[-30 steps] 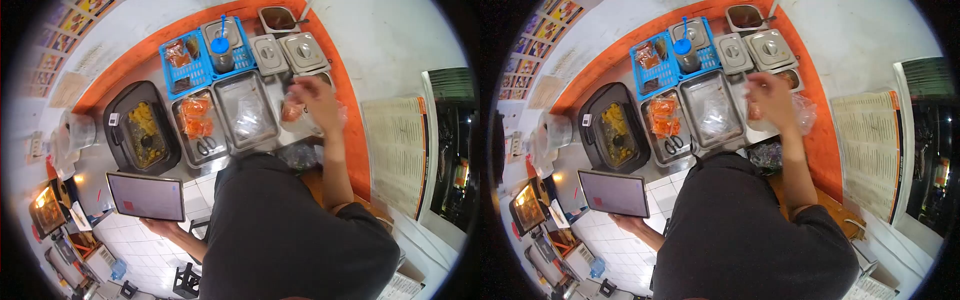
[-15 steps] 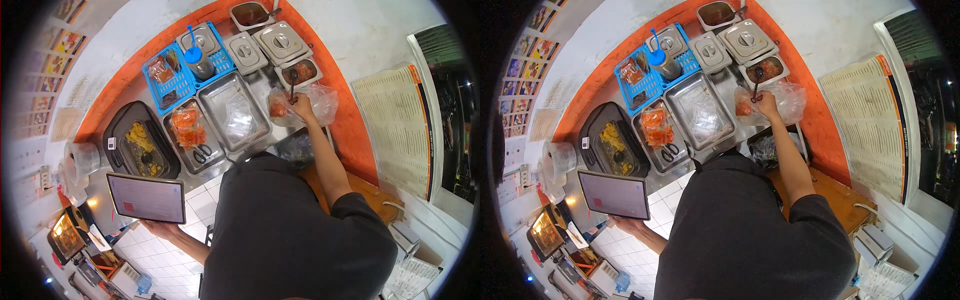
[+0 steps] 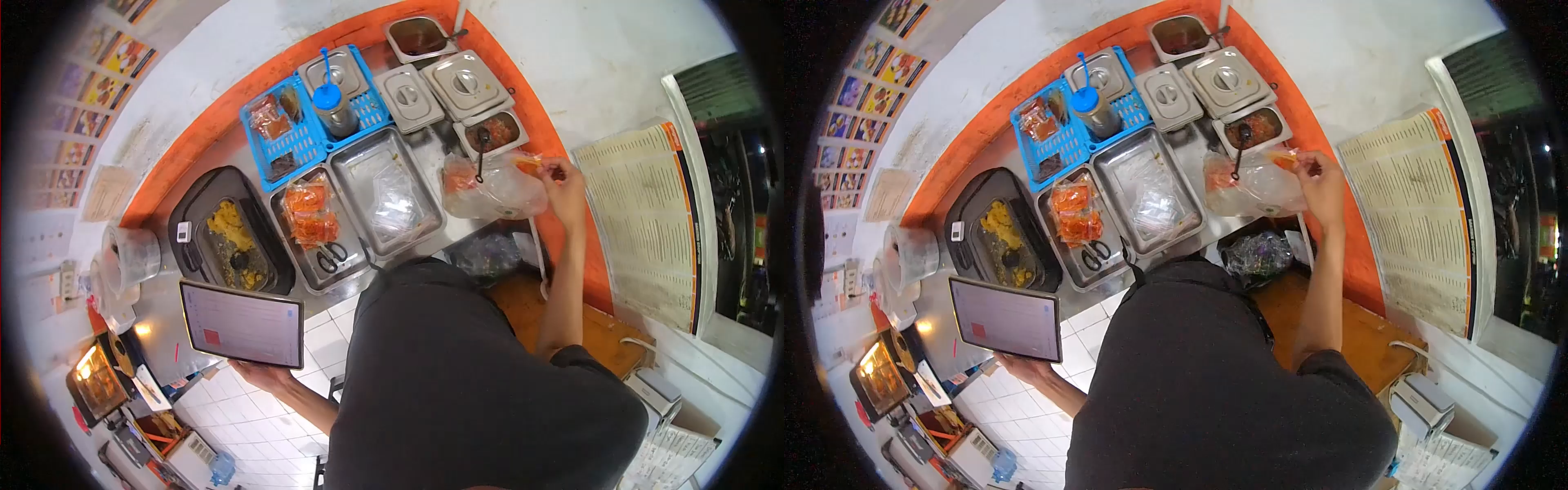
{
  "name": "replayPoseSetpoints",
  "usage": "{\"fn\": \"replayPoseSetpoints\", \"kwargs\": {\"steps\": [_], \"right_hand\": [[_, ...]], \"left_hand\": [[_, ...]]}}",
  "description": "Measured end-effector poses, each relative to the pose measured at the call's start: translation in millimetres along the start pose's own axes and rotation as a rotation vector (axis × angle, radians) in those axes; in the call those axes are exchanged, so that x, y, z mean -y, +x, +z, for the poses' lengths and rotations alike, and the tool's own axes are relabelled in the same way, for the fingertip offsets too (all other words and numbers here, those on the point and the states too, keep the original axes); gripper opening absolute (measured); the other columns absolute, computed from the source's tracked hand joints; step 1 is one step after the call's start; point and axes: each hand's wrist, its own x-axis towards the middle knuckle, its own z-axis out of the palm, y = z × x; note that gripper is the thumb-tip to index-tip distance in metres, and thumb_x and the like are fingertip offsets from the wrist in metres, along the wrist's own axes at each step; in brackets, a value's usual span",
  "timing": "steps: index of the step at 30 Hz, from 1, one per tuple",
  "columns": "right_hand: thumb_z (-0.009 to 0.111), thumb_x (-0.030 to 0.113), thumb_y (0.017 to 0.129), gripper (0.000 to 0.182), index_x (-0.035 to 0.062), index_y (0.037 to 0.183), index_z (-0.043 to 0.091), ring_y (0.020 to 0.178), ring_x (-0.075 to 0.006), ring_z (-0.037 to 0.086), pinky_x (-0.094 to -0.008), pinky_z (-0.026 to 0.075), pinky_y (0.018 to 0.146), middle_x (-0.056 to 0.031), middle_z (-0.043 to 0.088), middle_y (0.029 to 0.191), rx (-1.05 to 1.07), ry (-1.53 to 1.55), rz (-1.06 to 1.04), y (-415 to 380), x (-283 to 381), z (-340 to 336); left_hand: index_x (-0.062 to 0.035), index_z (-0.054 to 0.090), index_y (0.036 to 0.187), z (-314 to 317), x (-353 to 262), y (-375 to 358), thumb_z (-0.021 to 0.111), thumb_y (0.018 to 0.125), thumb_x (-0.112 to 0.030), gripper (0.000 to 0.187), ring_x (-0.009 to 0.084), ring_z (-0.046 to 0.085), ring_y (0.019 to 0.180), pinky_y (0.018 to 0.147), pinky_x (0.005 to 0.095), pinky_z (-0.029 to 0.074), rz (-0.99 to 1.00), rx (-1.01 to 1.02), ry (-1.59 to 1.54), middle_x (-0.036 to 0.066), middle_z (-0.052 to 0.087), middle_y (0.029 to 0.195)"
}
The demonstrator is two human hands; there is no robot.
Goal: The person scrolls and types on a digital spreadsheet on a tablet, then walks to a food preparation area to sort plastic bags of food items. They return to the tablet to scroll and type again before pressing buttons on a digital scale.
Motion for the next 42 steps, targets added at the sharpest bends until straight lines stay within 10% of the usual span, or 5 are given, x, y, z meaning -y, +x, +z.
{"fn": "replayPoseSetpoints", "kwargs": {"steps": [14, 21, 25, 32, 42], "right_hand": [[0.065, 0.006, 0.083, 0.025, -0.0008, 0.107, 0.062, 0.073, -0.0128, 0.064, -0.0233, 0.051, 0.063, -0.007, 0.066, 0.087, 0.493, 0.571, -0.149, -15, 159, 185], [0.06, 0.005, 0.083, 0.021, -0.0052, 0.101, 0.062, 0.065, -0.0135, 0.064, -0.0229, 0.049, 0.056, -0.0092, 0.067, 0.079, 0.033, 0.428, 0.227, 31, -2, 52], [0.059, 0.001, 0.079, 0.011, -0.007, 0.083, 0.066, 0.061, -0.0154, 0.061, -0.0257, 0.048, 0.053, -0.009, 0.065, 0.071, 0.403, 0.296, 0.297, 35, -118, 98], [0.075, 0.019, 0.068, 0.031, -0.0031, 0.087, 0.065, 0.079, -0.0338, 0.066, -0.039, 0.051, 0.071, -0.019, 0.068, 0.086, 0.151, -0.148, 0.221, 19, -127, 181], [0.074, 0.013, 0.067, 0.028, -0.0016, 0.088, 0.065, 0.08, -0.0293, 0.067, -0.0361, 0.052, 0.07, -0.0171, 0.069, 0.086, 0.044, 0.004, 0.346, 8, -120, 175]], "left_hand": [[-0.0046, 0.032, 0.141, -13, -16, -2, 0.035, 0.098, -0.039, 0.055, 0.0289, 0.04, 0.127, 0.105, 0.0441, 0.034, 0.065, -0.05, 0.007, 0.012, 0.038, 0.142], [-0.0079, 0.035, 0.14, -38, -19, -2, 0.037, 0.097, -0.042, 0.054, 0.0286, 0.039, 0.127, 0.107, 0.0459, 0.03, 0.027, -0.117, -0.01, 0.011, 0.038, 0.143], [-0.0086, 0.035, 0.141, -35, -21, 9, 0.037, 0.098, -0.039, 0.053, 0.0282, 0.04, 0.127, 0.107, 0.0459, 0.03, 0.026, -0.018, -0.055, 0.01, 0.038, 0.143], [-0.0083, 0.034, 0.141, 1, -21, 11, 0.039, 0.098, -0.038, 0.053, 0.0286, 0.036, 0.131, 0.109, 0.0487, 0.028, 0.029, 0.062, 0.011, 0.011, 0.034, 0.146], [-0.008, 0.031, 0.142, -10, -12, 9, 0.041, 0.097, -0.038, 0.055, 0.0288, 0.035, 0.131, 0.109, 0.0489, 0.028, -0.053, 0.135, 0.004, 0.012, 0.031, 0.147]]}}
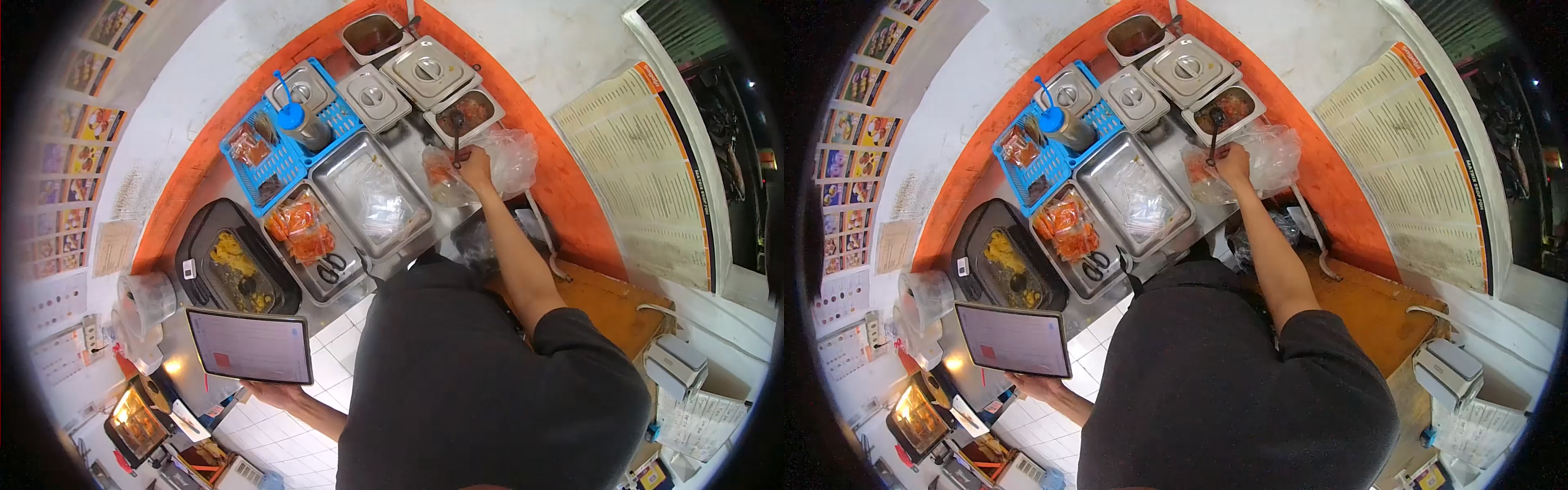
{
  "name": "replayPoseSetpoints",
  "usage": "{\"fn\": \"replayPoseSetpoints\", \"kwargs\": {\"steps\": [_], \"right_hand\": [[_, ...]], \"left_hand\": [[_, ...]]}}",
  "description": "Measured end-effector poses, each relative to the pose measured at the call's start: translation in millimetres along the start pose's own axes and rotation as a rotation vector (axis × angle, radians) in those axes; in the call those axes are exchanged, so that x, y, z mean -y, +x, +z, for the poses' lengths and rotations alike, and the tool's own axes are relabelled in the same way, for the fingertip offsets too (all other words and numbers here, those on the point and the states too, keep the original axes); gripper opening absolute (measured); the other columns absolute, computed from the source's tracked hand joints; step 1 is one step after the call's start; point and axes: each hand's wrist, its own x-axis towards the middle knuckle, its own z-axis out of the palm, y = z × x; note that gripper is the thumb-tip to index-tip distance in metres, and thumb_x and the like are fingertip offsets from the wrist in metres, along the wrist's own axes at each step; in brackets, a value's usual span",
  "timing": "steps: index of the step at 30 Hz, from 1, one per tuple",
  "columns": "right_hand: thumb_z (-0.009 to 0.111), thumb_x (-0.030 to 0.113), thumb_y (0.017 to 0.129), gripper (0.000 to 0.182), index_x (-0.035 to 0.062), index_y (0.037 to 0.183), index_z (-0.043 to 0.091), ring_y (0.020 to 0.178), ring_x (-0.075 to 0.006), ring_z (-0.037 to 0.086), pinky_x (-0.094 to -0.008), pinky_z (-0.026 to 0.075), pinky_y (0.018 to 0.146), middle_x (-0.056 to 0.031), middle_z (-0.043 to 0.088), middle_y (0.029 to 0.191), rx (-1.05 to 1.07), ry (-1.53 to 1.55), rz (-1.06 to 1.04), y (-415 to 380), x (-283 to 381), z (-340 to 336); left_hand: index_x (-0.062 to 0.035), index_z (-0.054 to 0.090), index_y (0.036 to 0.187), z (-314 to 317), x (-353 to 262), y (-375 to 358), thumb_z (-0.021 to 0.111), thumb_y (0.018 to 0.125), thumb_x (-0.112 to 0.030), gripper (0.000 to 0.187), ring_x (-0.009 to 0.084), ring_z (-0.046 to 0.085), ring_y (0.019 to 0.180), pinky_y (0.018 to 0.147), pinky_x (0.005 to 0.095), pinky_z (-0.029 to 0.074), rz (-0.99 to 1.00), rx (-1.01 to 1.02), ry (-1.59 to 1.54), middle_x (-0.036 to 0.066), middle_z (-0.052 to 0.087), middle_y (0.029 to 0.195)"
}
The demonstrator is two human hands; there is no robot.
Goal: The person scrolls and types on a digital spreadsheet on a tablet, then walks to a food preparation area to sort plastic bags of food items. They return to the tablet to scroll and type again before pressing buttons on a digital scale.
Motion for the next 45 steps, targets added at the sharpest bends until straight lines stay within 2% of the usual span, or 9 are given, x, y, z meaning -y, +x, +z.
{"fn": "replayPoseSetpoints", "kwargs": {"steps": [10, 16, 21, 25, 27, 32, 36, 43, 45], "right_hand": [[0.069, 0.003, 0.069, 0.021, -0.0027, 0.088, 0.064, 0.068, -0.0187, 0.063, -0.0305, 0.049, 0.063, -0.0101, 0.065, 0.076, -0.312, -0.075, -0.169, -51, 72, -137], [0.066, -0.002, 0.075, 0.018, -0.002, 0.093, 0.065, 0.065, -0.0124, 0.058, -0.0263, 0.047, 0.06, -0.0058, 0.061, 0.073, -0.112, 0.033, -0.384, -87, 188, -175], [0.067, 0.0, 0.073, 0.021, -0.0015, 0.094, 0.064, 0.07, -0.0129, 0.061, -0.027, 0.049, 0.064, -0.007, 0.063, 0.076, 0.419, 0.261, -0.563, -105, 261, -68], [0.068, 0.005, 0.072, 0.025, -0.0001, 0.096, 0.063, 0.073, -0.0156, 0.064, -0.0294, 0.051, 0.065, -0.0096, 0.065, 0.082, 0.549, 0.297, -0.638, -107, 252, 76], [0.069, 0.007, 0.074, 0.03, 0.0004, 0.103, 0.062, 0.075, -0.0183, 0.065, -0.0295, 0.052, 0.068, -0.0114, 0.065, 0.087, 0.273, 0.051, -0.908, -116, 246, 101], [0.065, 0.008, 0.082, 0.027, -0.0027, 0.106, 0.061, 0.077, -0.0167, 0.066, -0.0275, 0.053, 0.068, -0.0112, 0.066, 0.088, 0.596, 0.47, -0.286, -93, 216, -20], [0.06, 0.004, 0.082, 0.022, -0.0032, 0.103, 0.063, 0.069, -0.0144, 0.065, -0.0256, 0.053, 0.061, -0.0103, 0.066, 0.081, 0.152, 0.27, -0.134, -26, 116, -119], [0.067, 0.007, 0.074, 0.014, -0.0045, 0.082, 0.066, 0.064, -0.0203, 0.065, -0.0296, 0.052, 0.057, -0.0121, 0.066, 0.072, 0.475, 0.103, -0.041, 32, 9, -45], [0.071, 0.017, 0.069, 0.023, -0.0033, 0.079, 0.067, 0.066, -0.0292, 0.066, -0.0373, 0.052, 0.061, -0.0184, 0.066, 0.072, 0.207, -0.415, -0.186, 36, 5, -11]], "left_hand": [[-0.0082, 0.033, 0.141, -8, -3, 9, 0.038, 0.098, -0.041, 0.055, 0.028, 0.037, 0.13, 0.107, 0.0467, 0.03, 0.06, -0.096, 0.044, 0.012, 0.034, 0.146], [-0.0084, 0.033, 0.141, 18, -6, -2, 0.036, 0.097, -0.044, 0.057, 0.0289, 0.037, 0.13, 0.108, 0.045, 0.029, 0.063, -0.147, 0.074, 0.01, 0.034, 0.146], [-0.0088, 0.03, 0.143, -9, -12, 3, 0.034, 0.097, -0.045, 0.058, 0.0291, 0.036, 0.131, 0.108, 0.0453, 0.03, 0.116, -0.095, 0.098, 0.011, 0.033, 0.146], [-0.0067, 0.034, 0.14, 9, -13, -11, 0.031, 0.099, -0.039, 0.053, 0.0286, 0.038, 0.129, 0.108, 0.0451, 0.031, 0.111, -0.254, 0.048, 0.011, 0.038, 0.143], [-0.0061, 0.033, 0.14, 6, -16, -14, 0.031, 0.099, -0.039, 0.053, 0.0292, 0.038, 0.129, 0.108, 0.0452, 0.031, 0.12, -0.235, 0.036, 0.012, 0.037, 0.143], [-0.0051, 0.033, 0.14, -31, -20, -22, 0.032, 0.099, -0.04, 0.054, 0.0296, 0.038, 0.129, 0.107, 0.0445, 0.031, 0.147, -0.258, 0.013, 0.013, 0.037, 0.143], [-0.0092, 0.035, 0.14, -34, -18, -23, 0.041, 0.094, -0.047, 0.06, 0.0306, 0.039, 0.128, 0.106, 0.0473, 0.032, 0.103, -0.259, 0.031, 0.012, 0.036, 0.144], [-0.0092, 0.035, 0.141, -21, -12, 1, 0.034, 0.099, -0.039, 0.051, 0.0274, 0.037, 0.13, 0.109, 0.0457, 0.028, 0.063, -0.131, -0.011, 0.009, 0.036, 0.145], [-0.009, 0.035, 0.141, -3, -8, 2, 0.033, 0.099, -0.04, 0.052, 0.0272, 0.036, 0.13, 0.109, 0.0452, 0.028, 0.048, -0.108, -0.008, 0.009, 0.035, 0.146]]}}
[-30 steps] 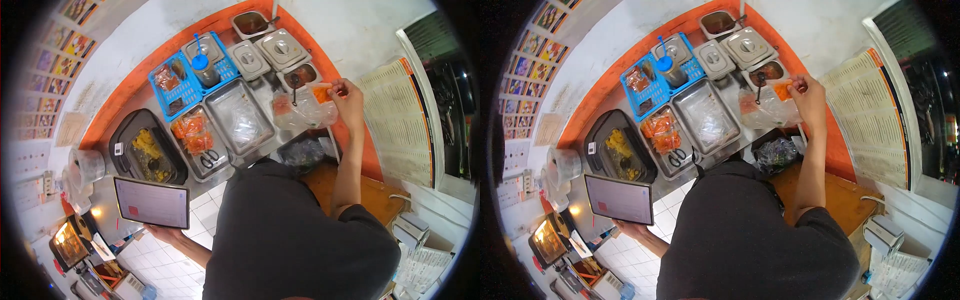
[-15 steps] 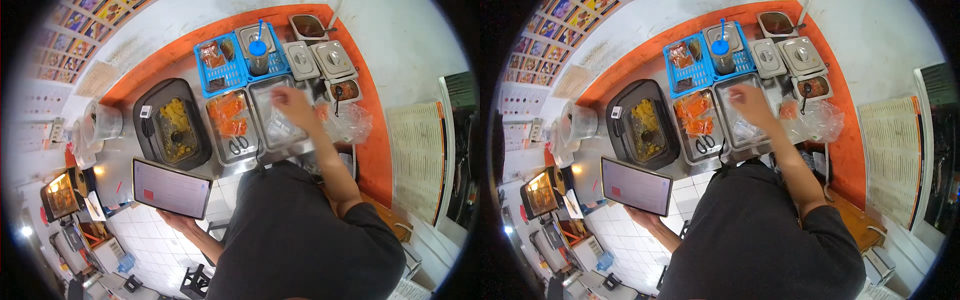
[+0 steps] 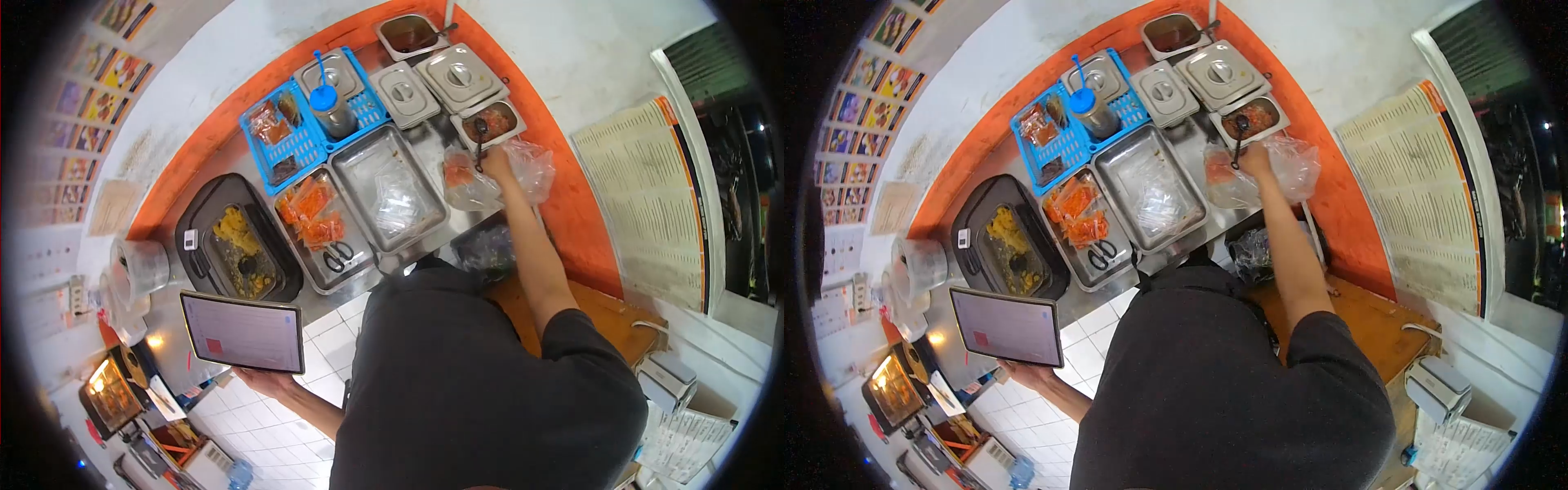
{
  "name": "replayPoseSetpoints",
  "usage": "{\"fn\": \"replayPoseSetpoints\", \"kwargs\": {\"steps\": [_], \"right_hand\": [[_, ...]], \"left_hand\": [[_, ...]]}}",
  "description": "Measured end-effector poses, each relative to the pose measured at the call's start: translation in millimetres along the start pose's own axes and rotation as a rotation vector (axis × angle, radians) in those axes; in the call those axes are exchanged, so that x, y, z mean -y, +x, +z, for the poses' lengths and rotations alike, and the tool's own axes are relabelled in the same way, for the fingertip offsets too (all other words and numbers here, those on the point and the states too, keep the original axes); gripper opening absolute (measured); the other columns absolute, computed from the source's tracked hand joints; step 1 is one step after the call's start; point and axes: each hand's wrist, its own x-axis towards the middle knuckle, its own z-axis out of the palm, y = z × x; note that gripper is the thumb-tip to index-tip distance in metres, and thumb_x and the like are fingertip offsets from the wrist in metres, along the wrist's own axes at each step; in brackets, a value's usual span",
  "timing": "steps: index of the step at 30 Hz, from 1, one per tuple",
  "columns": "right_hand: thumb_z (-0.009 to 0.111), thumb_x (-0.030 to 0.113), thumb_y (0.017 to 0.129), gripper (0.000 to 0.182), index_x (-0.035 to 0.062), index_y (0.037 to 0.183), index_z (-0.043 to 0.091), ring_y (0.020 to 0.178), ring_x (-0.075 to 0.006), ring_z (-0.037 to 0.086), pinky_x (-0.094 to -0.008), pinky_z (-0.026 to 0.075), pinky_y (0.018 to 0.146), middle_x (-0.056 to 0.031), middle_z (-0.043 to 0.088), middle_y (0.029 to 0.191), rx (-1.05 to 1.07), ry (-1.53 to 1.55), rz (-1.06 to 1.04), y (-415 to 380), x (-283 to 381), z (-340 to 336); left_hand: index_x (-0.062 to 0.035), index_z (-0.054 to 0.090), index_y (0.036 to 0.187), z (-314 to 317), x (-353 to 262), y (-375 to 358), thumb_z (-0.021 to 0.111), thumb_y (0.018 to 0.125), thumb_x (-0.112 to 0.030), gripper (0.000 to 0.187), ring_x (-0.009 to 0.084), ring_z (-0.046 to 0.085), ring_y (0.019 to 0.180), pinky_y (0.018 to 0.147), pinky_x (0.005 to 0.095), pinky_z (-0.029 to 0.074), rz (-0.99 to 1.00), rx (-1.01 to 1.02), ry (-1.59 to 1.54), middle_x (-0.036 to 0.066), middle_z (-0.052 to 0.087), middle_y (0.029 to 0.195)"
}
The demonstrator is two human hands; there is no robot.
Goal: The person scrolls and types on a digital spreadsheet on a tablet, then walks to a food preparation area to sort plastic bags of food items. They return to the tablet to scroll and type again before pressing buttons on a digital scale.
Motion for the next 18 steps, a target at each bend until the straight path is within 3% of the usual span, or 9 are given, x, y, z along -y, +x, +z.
{"fn": "replayPoseSetpoints", "kwargs": {"steps": [1, 3, 7, 9, 13, 15, 18], "right_hand": [[0.071, 0.017, 0.069, 0.023, -0.0033, 0.079, 0.067, 0.066, -0.0292, 0.066, -0.0373, 0.052, 0.061, -0.0184, 0.066, 0.072, -0.005, 0.011, 0.013, -3, 1, 10], [0.076, 0.035, 0.062, 0.044, -0.0041, 0.079, 0.067, 0.078, -0.0385, 0.065, -0.0421, 0.051, 0.07, -0.0242, 0.066, 0.079, -0.232, 0.271, 0.079, -10, 4, 24], [0.075, 0.036, 0.065, 0.042, -0.0027, 0.08, 0.068, 0.078, -0.0388, 0.065, -0.0411, 0.051, 0.07, -0.0232, 0.066, 0.079, -0.199, 0.353, 0.155, -28, 14, 25], [0.071, 0.025, 0.069, 0.026, 0.0013, 0.079, 0.069, 0.071, -0.033, 0.066, -0.0391, 0.051, 0.065, -0.0186, 0.067, 0.073, -0.22, 0.361, 0.043, -24, 3, 41], [0.072, 0.026, 0.069, 0.027, 0.0009, 0.079, 0.069, 0.072, -0.0321, 0.067, -0.0382, 0.051, 0.066, -0.0183, 0.067, 0.073, -0.158, 0.346, -0.001, -32, 1, 30], [0.072, 0.026, 0.07, 0.026, 0.0009, 0.076, 0.068, 0.071, -0.0313, 0.067, -0.0375, 0.051, 0.067, -0.0179, 0.067, 0.073, -0.129, 0.299, 0.099, -35, -1, 23], [0.071, 0.026, 0.071, 0.025, 0.0013, 0.077, 0.068, 0.076, -0.0319, 0.067, -0.0374, 0.051, 0.069, -0.0184, 0.068, 0.077, -0.118, 0.205, 0.116, -31, 6, 37]], "left_hand": [[-0.009, 0.035, 0.141, 6, 2, -1, 0.033, 0.099, -0.04, 0.052, 0.0272, 0.036, 0.13, 0.109, 0.0452, 0.028, -0.003, 0.013, 0.011, 0.009, 0.035, 0.146], [-0.0091, 0.035, 0.141, 15, 8, -5, 0.033, 0.099, -0.04, 0.052, 0.0276, 0.036, 0.13, 0.109, 0.0461, 0.028, 0.002, 0.043, 0.018, 0.01, 0.034, 0.146], [-0.0095, 0.035, 0.141, 23, 16, -18, 0.033, 0.099, -0.04, 0.052, 0.0281, 0.036, 0.131, 0.109, 0.0475, 0.027, -0.034, 0.024, 0.034, 0.01, 0.035, 0.145], [-0.01, 0.035, 0.141, 24, 20, -24, 0.033, 0.099, -0.04, 0.051, 0.0284, 0.035, 0.131, 0.109, 0.0484, 0.027, -0.058, -0.001, 0.011, 0.011, 0.034, 0.146], [-0.0101, 0.034, 0.141, -7, 22, -15, 0.033, 0.099, -0.039, 0.051, 0.0286, 0.035, 0.131, 0.109, 0.048, 0.027, -0.078, 0.055, -0.037, 0.011, 0.033, 0.146], [-0.0102, 0.035, 0.141, -13, 27, -15, 0.043, 0.096, -0.041, 0.055, 0.0305, 0.037, 0.129, 0.105, 0.0517, 0.032, -0.036, 0.102, -0.008, 0.012, 0.034, 0.145], [-0.0108, 0.034, 0.142, -14, 28, -14, 0.041, 0.096, -0.041, 0.055, 0.0305, 0.037, 0.13, 0.106, 0.0511, 0.031, -0.072, 0.077, -0.023, 0.012, 0.033, 0.146]]}}
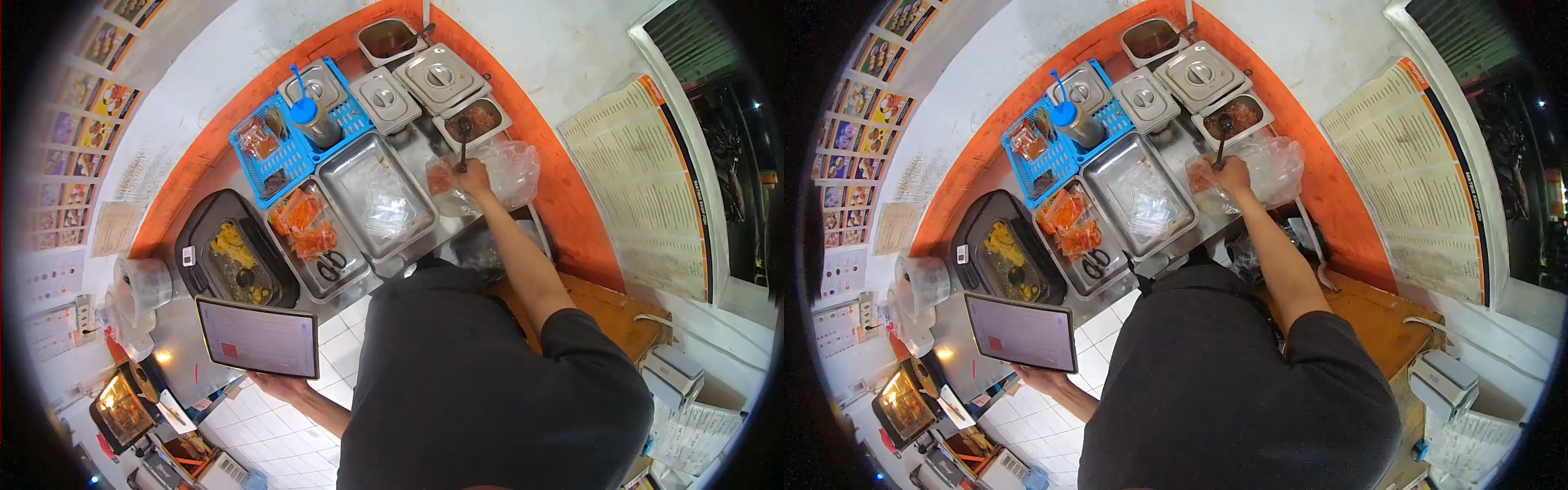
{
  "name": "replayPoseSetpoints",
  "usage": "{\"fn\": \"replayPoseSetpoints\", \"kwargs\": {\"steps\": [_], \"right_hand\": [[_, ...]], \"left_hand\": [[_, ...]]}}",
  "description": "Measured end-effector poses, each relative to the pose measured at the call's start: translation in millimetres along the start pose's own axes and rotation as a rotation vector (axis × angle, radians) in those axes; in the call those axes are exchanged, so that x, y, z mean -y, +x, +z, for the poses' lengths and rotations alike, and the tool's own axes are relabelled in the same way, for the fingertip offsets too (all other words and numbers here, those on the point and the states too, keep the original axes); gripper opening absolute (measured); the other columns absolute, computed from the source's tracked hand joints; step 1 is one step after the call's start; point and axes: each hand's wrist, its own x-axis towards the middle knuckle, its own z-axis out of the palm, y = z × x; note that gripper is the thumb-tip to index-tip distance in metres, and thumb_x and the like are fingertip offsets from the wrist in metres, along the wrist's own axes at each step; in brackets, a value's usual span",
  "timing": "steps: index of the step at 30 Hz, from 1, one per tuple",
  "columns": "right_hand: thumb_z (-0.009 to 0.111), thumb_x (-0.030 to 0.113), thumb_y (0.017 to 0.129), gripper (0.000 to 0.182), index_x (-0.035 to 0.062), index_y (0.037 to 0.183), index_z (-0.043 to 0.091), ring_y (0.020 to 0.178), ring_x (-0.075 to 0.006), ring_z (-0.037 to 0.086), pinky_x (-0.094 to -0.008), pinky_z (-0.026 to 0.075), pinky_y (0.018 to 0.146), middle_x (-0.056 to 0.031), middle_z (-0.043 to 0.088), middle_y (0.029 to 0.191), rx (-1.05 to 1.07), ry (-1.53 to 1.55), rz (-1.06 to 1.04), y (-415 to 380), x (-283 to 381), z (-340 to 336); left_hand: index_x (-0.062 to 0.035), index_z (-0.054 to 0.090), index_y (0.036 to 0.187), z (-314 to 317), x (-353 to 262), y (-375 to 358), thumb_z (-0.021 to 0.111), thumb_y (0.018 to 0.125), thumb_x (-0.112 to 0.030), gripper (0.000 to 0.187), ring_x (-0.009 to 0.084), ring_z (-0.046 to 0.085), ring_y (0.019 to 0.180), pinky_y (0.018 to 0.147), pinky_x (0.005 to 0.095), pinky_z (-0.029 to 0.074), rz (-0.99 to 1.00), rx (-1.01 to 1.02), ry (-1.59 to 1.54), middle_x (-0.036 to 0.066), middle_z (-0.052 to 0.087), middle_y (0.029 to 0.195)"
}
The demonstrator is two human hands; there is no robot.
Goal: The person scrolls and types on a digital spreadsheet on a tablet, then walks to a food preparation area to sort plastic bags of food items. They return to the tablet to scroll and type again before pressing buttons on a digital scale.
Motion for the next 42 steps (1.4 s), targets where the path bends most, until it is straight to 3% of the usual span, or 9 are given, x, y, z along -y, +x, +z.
{"fn": "replayPoseSetpoints", "kwargs": {"steps": [9, 15, 19, 28, 31, 33, 36, 40, 42], "right_hand": [[0.066, 0.035, 0.078, 0.034, 0.0017, 0.085, 0.068, 0.096, -0.0404, 0.06, -0.0455, 0.048, 0.083, -0.022, 0.064, 0.102, -0.049, -0.034, 0.168, -20, 14, 11], [0.066, 0.037, 0.079, 0.044, -0.0022, 0.099, 0.063, 0.097, -0.0392, 0.061, -0.0442, 0.049, 0.084, -0.0263, 0.063, 0.098, 0.022, -0.148, 0.233, -15, 10, 22], [0.067, 0.04, 0.078, 0.049, -0.003, 0.101, 0.062, 0.099, -0.0398, 0.061, -0.0439, 0.05, 0.085, -0.0277, 0.062, 0.103, -0.118, -0.281, 0.378, -48, 56, 2], [0.067, 0.052, 0.075, 0.063, -0.0063, 0.1, 0.061, 0.101, -0.0434, 0.059, -0.0458, 0.049, 0.085, -0.0311, 0.059, 0.109, 0.043, -0.298, 0.338, -35, 32, -8], [0.064, 0.042, 0.079, 0.052, -0.0063, 0.098, 0.062, 0.102, -0.0442, 0.058, -0.0474, 0.048, 0.086, -0.032, 0.059, 0.106, -0.046, -0.266, 0.192, -66, 56, -36], [0.052, 0.018, 0.084, 0.028, -0.0068, 0.092, 0.062, 0.091, -0.0439, 0.061, -0.049, 0.048, 0.081, -0.0299, 0.062, 0.091, -0.355, -0.268, 0.098, -81, 67, -49], [0.051, 0.012, 0.083, 0.023, -0.0063, 0.094, 0.059, 0.095, -0.0443, 0.059, -0.0488, 0.047, 0.083, -0.0282, 0.062, 0.087, -0.514, -0.373, -0.013, -87, 59, -74], [0.051, 0.005, 0.081, 0.018, -0.0043, 0.095, 0.057, 0.098, -0.0466, 0.055, -0.0514, 0.045, 0.084, -0.0315, 0.054, 0.102, -0.385, -0.277, -0.082, -77, 53, -95], [0.051, -0.001, 0.078, 0.019, -0.0034, 0.098, 0.052, 0.097, -0.0459, 0.054, -0.0507, 0.046, 0.082, -0.033, 0.053, 0.099, -0.225, 0.326, 0.304, -82, 84, -105]], "left_hand": [[-0.0095, 0.034, 0.141, -12, -20, 29, 0.038, 0.097, -0.04, 0.053, 0.0294, 0.035, 0.131, 0.107, 0.0482, 0.029, -0.035, -0.005, 0.018, 0.01, 0.032, 0.147], [-0.0098, 0.031, 0.142, -25, -43, 56, 0.041, 0.095, -0.044, 0.059, 0.0304, 0.035, 0.131, 0.107, 0.0488, 0.031, -0.002, 0.02, 0.031, 0.011, 0.03, 0.147], [-0.0104, 0.028, 0.144, -23, -60, 60, 0.039, 0.096, -0.046, 0.061, 0.0289, 0.034, 0.132, 0.108, 0.0479, 0.029, -0.015, 0.014, 0.045, 0.011, 0.028, 0.149], [-0.0117, 0.026, 0.145, -47, -83, 95, 0.041, 0.095, -0.046, 0.062, 0.0296, 0.033, 0.132, 0.108, 0.0478, 0.029, 0.008, 0.073, 0.055, 0.011, 0.028, 0.149], [-0.0114, 0.027, 0.145, -38, -88, 97, 0.042, 0.095, -0.046, 0.062, 0.0299, 0.033, 0.132, 0.108, 0.0483, 0.028, -0.023, 0.028, 0.046, 0.011, 0.028, 0.149], [-0.0107, 0.028, 0.144, -27, -86, 97, 0.042, 0.095, -0.046, 0.062, 0.0299, 0.033, 0.132, 0.108, 0.0483, 0.028, -0.007, 0.011, 0.052, 0.011, 0.028, 0.149], [-0.0103, 0.029, 0.143, -35, -82, 108, 0.043, 0.095, -0.045, 0.061, 0.03, 0.033, 0.132, 0.108, 0.0486, 0.028, -0.035, 0.04, 0.022, 0.011, 0.028, 0.149], [-0.0096, 0.029, 0.143, -32, -74, 113, 0.038, 0.097, -0.041, 0.056, 0.0312, 0.033, 0.132, 0.107, 0.0492, 0.03, -0.061, -0.018, 0.02, 0.013, 0.029, 0.148], [-0.0097, 0.028, 0.144, -35, -72, 119, 0.038, 0.097, -0.041, 0.057, 0.0314, 0.033, 0.132, 0.108, 0.0487, 0.029, -0.056, -0.008, 0.017, 0.012, 0.028, 0.149]]}}
